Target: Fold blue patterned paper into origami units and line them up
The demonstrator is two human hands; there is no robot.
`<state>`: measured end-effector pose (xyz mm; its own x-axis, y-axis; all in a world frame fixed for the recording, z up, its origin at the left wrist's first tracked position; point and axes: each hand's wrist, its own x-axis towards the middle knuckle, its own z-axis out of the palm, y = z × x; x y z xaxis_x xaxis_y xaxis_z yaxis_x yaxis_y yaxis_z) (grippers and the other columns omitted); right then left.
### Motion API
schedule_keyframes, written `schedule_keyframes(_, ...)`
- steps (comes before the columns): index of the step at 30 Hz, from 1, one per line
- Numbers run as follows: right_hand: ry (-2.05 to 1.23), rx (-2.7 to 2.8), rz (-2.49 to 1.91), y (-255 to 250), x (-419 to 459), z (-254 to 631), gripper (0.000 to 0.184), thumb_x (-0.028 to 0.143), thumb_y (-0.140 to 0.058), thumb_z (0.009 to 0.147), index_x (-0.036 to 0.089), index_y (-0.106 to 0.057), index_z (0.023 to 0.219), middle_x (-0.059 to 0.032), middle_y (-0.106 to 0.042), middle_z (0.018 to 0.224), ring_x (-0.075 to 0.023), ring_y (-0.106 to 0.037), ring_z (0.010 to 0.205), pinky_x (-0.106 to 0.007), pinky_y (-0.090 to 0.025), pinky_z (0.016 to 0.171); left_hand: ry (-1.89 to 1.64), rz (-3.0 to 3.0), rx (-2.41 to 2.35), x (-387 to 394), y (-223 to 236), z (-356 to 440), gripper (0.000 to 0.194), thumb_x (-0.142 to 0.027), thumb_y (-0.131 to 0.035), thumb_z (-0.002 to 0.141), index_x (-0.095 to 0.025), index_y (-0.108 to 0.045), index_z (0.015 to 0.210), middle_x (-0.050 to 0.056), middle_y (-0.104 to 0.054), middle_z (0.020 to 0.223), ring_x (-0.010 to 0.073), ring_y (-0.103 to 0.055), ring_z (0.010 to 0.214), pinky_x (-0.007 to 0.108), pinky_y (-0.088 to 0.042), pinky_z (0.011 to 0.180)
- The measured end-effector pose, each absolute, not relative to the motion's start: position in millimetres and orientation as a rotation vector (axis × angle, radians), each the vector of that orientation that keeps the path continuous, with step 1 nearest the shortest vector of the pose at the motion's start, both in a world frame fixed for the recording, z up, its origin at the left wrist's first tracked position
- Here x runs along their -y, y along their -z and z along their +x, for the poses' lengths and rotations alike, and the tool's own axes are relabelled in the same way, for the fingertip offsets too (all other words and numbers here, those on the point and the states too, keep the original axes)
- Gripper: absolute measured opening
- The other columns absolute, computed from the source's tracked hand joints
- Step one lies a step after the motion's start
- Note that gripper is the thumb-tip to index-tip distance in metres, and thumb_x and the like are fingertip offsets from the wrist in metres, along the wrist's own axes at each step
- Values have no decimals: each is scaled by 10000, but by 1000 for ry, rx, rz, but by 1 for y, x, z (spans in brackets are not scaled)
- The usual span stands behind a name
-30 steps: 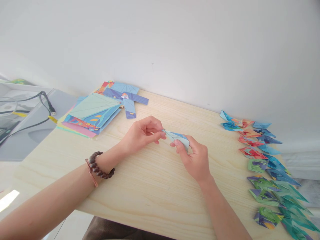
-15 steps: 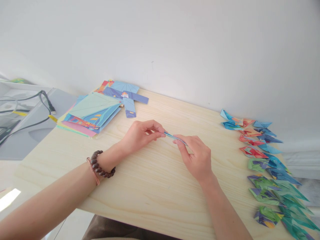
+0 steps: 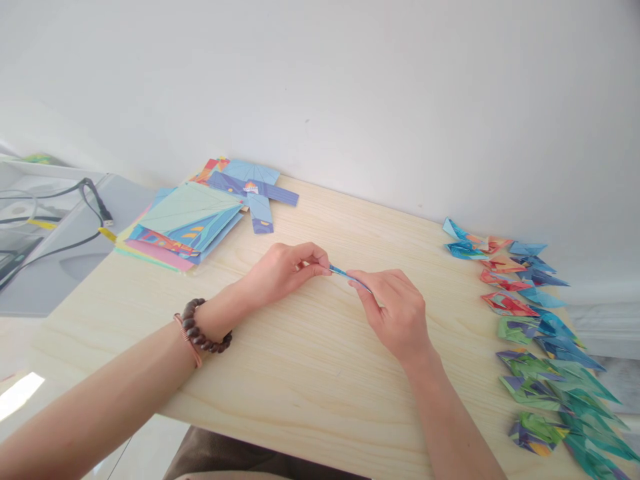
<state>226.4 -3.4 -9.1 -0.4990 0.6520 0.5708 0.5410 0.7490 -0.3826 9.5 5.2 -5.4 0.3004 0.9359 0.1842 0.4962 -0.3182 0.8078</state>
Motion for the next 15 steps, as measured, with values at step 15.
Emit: schedule_keyframes(15,-490,2165,-1087,11,9,216,250,229,-551,851,219,-558,1101,-5,-681,1007,-146,-621,857,-284,-457,813,-1111,1141,-870,-9,7,17,295,-177,-723,712,-129,-557,951,32,-679,798,117,-632,663,204,-536,546)
